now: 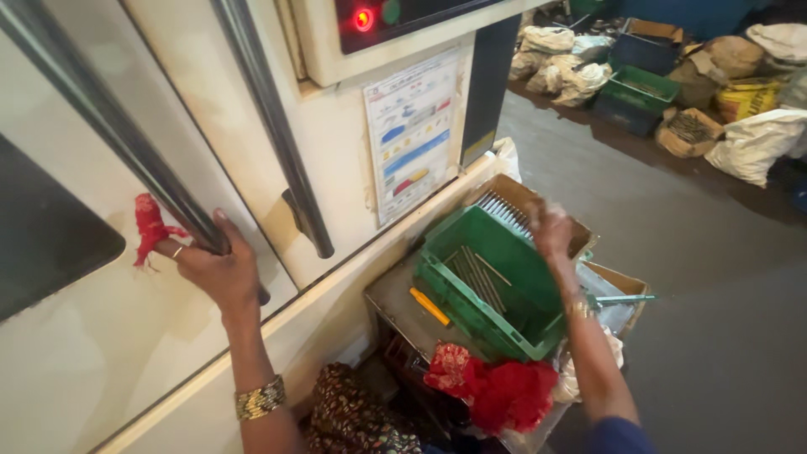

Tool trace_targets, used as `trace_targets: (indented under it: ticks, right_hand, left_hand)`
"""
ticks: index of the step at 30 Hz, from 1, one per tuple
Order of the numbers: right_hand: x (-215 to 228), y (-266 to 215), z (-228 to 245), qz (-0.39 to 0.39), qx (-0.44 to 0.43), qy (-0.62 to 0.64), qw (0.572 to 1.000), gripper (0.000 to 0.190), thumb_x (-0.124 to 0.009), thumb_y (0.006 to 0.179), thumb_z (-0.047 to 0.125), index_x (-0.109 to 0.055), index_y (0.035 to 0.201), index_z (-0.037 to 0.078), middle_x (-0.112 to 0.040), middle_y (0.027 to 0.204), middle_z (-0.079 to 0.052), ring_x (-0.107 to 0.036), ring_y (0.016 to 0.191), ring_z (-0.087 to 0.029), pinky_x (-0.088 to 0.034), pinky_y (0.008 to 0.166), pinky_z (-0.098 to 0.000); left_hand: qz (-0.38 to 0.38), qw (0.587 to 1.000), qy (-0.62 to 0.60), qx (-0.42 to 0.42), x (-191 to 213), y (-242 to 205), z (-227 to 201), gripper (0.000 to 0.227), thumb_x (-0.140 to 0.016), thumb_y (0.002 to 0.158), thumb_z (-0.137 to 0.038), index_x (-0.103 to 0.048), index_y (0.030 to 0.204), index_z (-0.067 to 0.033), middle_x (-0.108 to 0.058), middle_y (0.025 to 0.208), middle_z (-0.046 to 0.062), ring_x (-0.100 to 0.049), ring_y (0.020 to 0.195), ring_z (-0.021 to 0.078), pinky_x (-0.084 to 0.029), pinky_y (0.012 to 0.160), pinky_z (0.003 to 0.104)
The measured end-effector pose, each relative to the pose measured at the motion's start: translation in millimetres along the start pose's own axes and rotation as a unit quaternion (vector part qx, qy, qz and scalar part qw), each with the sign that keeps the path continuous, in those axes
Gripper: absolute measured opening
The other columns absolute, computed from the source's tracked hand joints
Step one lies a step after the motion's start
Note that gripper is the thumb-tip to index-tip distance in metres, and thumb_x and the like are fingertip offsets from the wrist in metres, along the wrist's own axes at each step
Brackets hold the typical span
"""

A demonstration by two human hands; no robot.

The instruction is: The person operates a metal turning machine, inserting metal rods into the chuck and starting the machine. They then remove the rods, wipe them with a red cloth, and use a file to smooth the ends before placing them in a green bin.

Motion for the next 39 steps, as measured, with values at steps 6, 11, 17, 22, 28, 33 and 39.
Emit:
trace_targets:
  ticks: [6,11,17,22,28,33,39]
  right_hand:
    - [-2,-165,145,0.15,0.201,-0.021,0.968,0.078,-0.067,0.087,0.062,-0.058,0.138,0.003,-0.055,0.13,-0.035,-0.057,0.114,-0.055,-0.052,0.087,-0.0697]
    - [-21,-180,121,0.151,0.073,-0.082,0.982,0.06,-0.053,0.097,0.062,-0.056,0.134,0.015,-0.072,0.086,-0.017,-0.071,0.076,-0.038,-0.056,0.063,-0.0509]
    - [-35,-185,104,0.058,0.139,-0.062,0.987,0.051,-0.055,0.096,0.06,-0.06,0.117,0.013,-0.069,0.067,-0.016,-0.069,0.064,-0.038,-0.053,0.054,-0.0508]
    - [-41,-178,106,0.207,0.043,-0.085,0.974,0.056,-0.045,0.099,0.067,-0.06,0.113,0.015,-0.073,0.078,-0.019,-0.072,0.079,-0.04,-0.056,0.068,-0.0538]
    - [-24,-178,115,0.216,0.023,-0.08,0.973,0.06,-0.042,0.095,0.069,-0.059,0.122,0.018,-0.074,0.085,-0.021,-0.073,0.085,-0.042,-0.057,0.072,-0.0554]
    - [-26,-178,113,0.243,0.006,-0.081,0.967,0.061,-0.041,0.097,0.069,-0.059,0.121,0.016,-0.075,0.087,-0.021,-0.072,0.088,-0.042,-0.057,0.074,-0.0544]
    - [-22,-179,114,0.222,0.012,-0.048,0.974,0.059,-0.044,0.098,0.067,-0.06,0.121,0.016,-0.075,0.089,-0.017,-0.073,0.089,-0.039,-0.057,0.077,-0.0523]
  left_hand:
    - [0.031,0.98,-0.193,0.038,-4,-3,2,0.07,-0.069,0.115,-0.007,-0.013,0.155,0.0059,-0.07,0.123,0.017,-0.073,0.099,0.017,-0.056,0.088,0.026]
    - [-0.071,0.99,-0.023,-0.123,4,0,-28,0.076,-0.073,0.106,-0.002,-0.016,0.156,-0.0029,-0.063,0.126,0.023,-0.07,0.102,0.0256,-0.057,0.089,0.03]
    - [-0.014,0.977,-0.182,0.11,-11,-3,13,0.077,-0.075,0.102,-0.011,-0.023,0.158,-0.0006,-0.07,0.089,0.004,-0.061,0.073,0.0098,-0.048,0.064,0.025]
    - [-0.01,0.984,-0.146,0.102,-10,1,17,0.063,-0.073,0.101,-0.011,-0.032,0.148,-0.0004,-0.068,0.081,0.002,-0.06,0.069,0.0046,-0.048,0.062,0.022]
    - [-0.01,0.981,-0.156,0.117,2,-1,11,0.052,-0.074,0.103,-0.012,-0.038,0.139,0.0007,-0.065,0.08,0.001,-0.053,0.066,0.0049,-0.043,0.059,0.023]
    - [-0.012,0.981,-0.139,0.133,32,2,13,0.061,-0.073,0.102,-0.012,-0.033,0.147,-0.0002,-0.057,0.07,-0.002,-0.046,0.058,0.0059,-0.033,0.053,0.024]
    - [-0.104,0.979,0.099,-0.144,83,7,-9,0.054,-0.077,0.106,-0.002,-0.037,0.14,-0.0158,-0.062,0.103,0.016,-0.059,0.084,0.0171,-0.052,0.081,0.027]
Point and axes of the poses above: each hand's wrist, its own y-axis towards the middle knuckle, its own x-axis out of the back of the hand, z = x × y, the point moved 7 cm from there along y, towards the middle knuckle
